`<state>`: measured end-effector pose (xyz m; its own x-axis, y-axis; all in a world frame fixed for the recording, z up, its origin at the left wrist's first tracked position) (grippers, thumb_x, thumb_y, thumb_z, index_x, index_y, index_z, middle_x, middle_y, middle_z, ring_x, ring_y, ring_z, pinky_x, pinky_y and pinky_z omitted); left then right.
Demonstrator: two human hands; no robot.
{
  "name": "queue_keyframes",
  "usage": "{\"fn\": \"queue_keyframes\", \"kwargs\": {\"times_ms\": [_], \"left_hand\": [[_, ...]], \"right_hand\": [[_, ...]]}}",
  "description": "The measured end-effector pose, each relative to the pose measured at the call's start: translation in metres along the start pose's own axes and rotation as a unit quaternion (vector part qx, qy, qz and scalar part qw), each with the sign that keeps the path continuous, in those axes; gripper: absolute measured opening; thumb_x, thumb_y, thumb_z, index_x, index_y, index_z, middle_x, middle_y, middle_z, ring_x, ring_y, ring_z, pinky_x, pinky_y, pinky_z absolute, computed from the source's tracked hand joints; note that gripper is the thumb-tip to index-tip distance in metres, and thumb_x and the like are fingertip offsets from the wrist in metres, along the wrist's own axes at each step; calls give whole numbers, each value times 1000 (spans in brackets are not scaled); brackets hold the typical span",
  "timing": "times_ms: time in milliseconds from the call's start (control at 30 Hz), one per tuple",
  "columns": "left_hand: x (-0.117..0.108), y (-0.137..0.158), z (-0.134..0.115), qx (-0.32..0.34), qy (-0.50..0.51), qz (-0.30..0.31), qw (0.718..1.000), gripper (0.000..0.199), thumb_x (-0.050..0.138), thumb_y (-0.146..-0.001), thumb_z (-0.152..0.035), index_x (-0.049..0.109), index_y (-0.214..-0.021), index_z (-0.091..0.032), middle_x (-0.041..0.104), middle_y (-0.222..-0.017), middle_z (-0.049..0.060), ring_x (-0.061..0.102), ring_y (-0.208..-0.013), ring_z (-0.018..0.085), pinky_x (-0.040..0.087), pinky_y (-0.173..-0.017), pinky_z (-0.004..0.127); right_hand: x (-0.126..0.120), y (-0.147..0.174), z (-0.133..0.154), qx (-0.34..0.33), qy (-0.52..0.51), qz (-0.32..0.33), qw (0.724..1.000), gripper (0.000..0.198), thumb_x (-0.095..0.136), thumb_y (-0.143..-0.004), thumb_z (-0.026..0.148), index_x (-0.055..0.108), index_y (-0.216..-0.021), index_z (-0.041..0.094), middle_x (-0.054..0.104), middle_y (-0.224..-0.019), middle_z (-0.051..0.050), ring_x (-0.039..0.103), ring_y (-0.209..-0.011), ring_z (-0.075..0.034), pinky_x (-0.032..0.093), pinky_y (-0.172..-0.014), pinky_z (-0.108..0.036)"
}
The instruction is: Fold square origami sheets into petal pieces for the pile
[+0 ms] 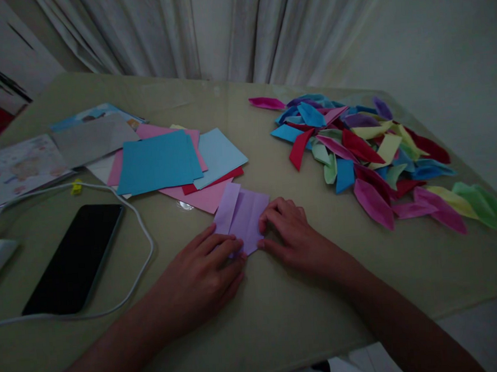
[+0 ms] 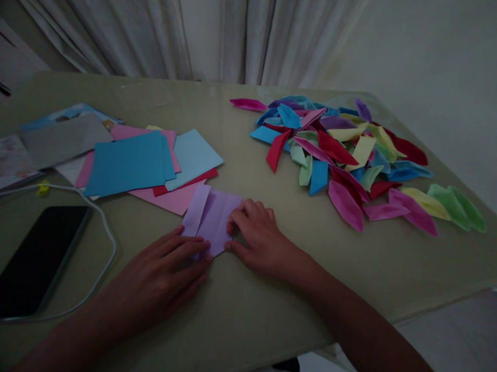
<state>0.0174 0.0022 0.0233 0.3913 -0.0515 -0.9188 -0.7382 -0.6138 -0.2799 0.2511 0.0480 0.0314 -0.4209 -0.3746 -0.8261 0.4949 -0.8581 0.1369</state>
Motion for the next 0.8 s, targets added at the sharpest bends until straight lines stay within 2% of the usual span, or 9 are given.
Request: {"fn": "queue_keyframes", "kwargs": {"times_ms": [167, 300, 400, 467, 567, 667, 733, 800], "left_hand": [[0, 1, 2, -5, 14, 7, 1000, 25, 57, -107, -25, 78, -121, -21, 79, -126, 9, 74, -115, 31, 52, -115, 61], [1, 2, 1, -16, 25, 11, 1000, 26, 57, -107, -27, 74, -125, -21, 72, -145, 10, 68, -128, 32, 49, -116, 61], [2, 2, -2, -23, 12, 23, 999, 30, 60, -105, -29, 71, -132, -21, 64, -156, 12, 59, -143, 36, 50, -114, 60], [3, 2, -7, -16, 6, 39, 999, 44, 63, -103, -30, 63, -146, -22, 57, -163, 13, 52, -150, 38, 52, -114, 59], [7, 4, -15, 7, 25, 48, 999, 58, 66, -102, -33, 53, -157, -21, 52, -167, 14, 48, -154, 38, 53, -117, 56], [11, 6, -17, 15, 52, 14, 998, 45, 58, -107, -28, 57, -151, -18, 59, -161, 15, 55, -149, 32, 55, -117, 50], [14, 7, -12, -3, 59, -26, 998, 36, 50, -110, -18, 59, -145, -18, 64, -154, 14, 61, -142, 27, 57, -115, 44], [16, 7, -4, -31, 51, -59, 996, 36, 48, -111, -14, 60, -144, -19, 64, -152, 14, 62, -140, 25, 57, -114, 43]], "right_hand": [[1, 1, 3, -18, 8, 12, 1000, 16, 75, -99, 28, 63, -107, 23, 60, -120, -7, 54, -113, -29, 40, -96, -45], [3, -1, -1, -33, -4, -11, 999, 18, 77, -96, 28, 64, -109, 24, 62, -119, -7, 56, -113, -29, 41, -97, -45], [4, -6, -8, -25, -37, -67, 997, 27, 83, -93, 34, 63, -108, 22, 65, -114, -7, 59, -110, -28, 45, -97, -44], [3, -9, -14, -14, -49, -120, 992, 35, 86, -91, 39, 62, -109, 21, 66, -111, -8, 61, -106, -28, 48, -95, -42], [2, -12, -21, 19, -47, -164, 985, 44, 90, -88, 34, 63, -119, 19, 67, -114, -10, 64, -104, -27, 51, -92, -41], [0, -13, -25, 35, -53, -157, 986, 56, 91, -85, 33, 62, -130, 17, 67, -116, -10, 65, -101, -27, 53, -87, -40], [-1, -13, -24, 27, -63, -138, 988, 61, 93, -83, 32, 62, -134, 18, 68, -115, -9, 66, -98, -26, 52, -86, -39], [-1, -12, -21, 19, -80, -111, 990, 65, 94, -81, 28, 63, -137, 18, 71, -113, -7, 66, -95, -24, 51, -84, -37]]}}
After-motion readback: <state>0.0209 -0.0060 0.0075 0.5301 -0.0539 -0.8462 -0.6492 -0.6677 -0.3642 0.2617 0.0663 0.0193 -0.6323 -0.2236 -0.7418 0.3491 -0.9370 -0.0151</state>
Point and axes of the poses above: each hand's wrist, its own y-axis away from the middle knuckle, its own x-axis out of the palm, z = x × y, the point moved 2 cm from there along -y, towards the middle knuckle
